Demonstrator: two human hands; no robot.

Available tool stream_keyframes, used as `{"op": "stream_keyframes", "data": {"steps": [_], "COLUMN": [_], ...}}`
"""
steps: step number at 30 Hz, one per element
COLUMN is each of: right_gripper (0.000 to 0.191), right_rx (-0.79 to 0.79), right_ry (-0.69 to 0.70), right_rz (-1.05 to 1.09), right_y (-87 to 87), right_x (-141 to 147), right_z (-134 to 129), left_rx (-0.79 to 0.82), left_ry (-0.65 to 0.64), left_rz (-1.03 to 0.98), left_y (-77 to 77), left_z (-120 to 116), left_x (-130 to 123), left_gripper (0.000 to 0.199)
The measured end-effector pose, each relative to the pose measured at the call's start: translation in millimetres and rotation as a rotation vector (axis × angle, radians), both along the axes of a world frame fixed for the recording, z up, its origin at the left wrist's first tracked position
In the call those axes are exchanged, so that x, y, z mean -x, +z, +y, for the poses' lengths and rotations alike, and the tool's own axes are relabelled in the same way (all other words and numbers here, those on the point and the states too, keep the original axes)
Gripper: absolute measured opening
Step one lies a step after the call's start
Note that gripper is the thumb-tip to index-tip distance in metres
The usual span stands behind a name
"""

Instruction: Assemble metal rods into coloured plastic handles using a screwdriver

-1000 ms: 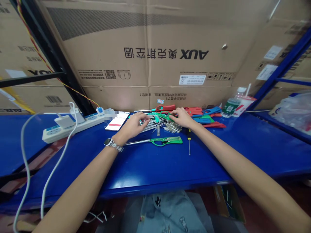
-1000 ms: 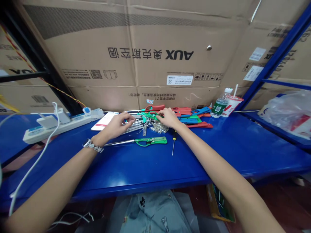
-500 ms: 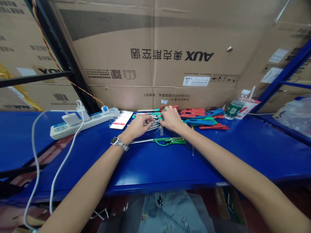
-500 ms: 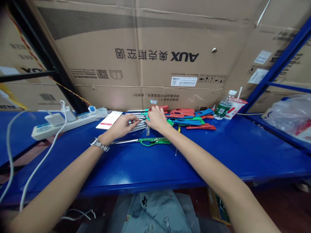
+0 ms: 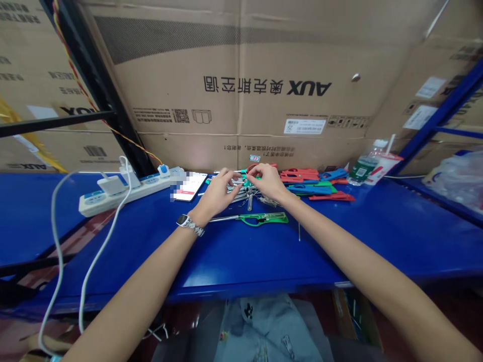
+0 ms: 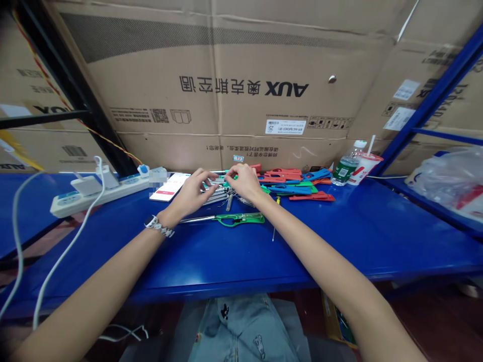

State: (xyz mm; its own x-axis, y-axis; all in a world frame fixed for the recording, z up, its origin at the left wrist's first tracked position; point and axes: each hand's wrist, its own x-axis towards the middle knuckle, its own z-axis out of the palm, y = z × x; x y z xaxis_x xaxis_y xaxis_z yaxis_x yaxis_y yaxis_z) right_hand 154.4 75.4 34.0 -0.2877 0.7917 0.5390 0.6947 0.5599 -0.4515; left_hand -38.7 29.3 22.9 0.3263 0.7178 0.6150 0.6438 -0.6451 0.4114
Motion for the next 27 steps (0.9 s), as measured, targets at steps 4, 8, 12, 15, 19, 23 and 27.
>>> {"op": "stream_keyframes", "data": {"steps": [4, 8, 12, 15, 19, 23, 27], "right_gripper": [0.009, 0.01, 0.009, 0.009, 0.01, 0.022, 0.014], "right_rx": [0.094, 0.135, 0.132, 0.12, 0.078, 0.045, 0.004], "right_ry": [-0.011, 0.001, 0.038, 0.072, 0.02, 0.026, 0.062], "right_rz": [0.017, 0.047, 0.115, 0.14, 0.027, -0.181, -0.245], "right_y": [-2.9, -7.5, -12.2, -16.0, -19.0, -20.1, -21.8], "right_x": [-2, -3, -7, -11, -14, -9, -4], "right_z": [-3, -5, -8, -12, -17, -22, -26], "left_rx": [0.064, 0.122, 0.125, 0.129, 0.138, 0.17, 0.191], "left_ry": [0.023, 0.033, 0.027, 0.025, 0.022, 0.063, 0.092], "left_rz": [0.031, 0.051, 0.051, 0.049, 0.068, 0.136, 0.253], "left_y": [-6.0, -8.9, -8.5, -8.2, -8.3, -6.9, -4.2], "left_z": [4, 5, 5, 5, 5, 6, 11], "left_x": [-1, 0, -1, -2, -3, 3, 17], "left_gripper": [0.014, 0.011, 0.01, 0.01, 0.01, 0.014, 0.017]}}
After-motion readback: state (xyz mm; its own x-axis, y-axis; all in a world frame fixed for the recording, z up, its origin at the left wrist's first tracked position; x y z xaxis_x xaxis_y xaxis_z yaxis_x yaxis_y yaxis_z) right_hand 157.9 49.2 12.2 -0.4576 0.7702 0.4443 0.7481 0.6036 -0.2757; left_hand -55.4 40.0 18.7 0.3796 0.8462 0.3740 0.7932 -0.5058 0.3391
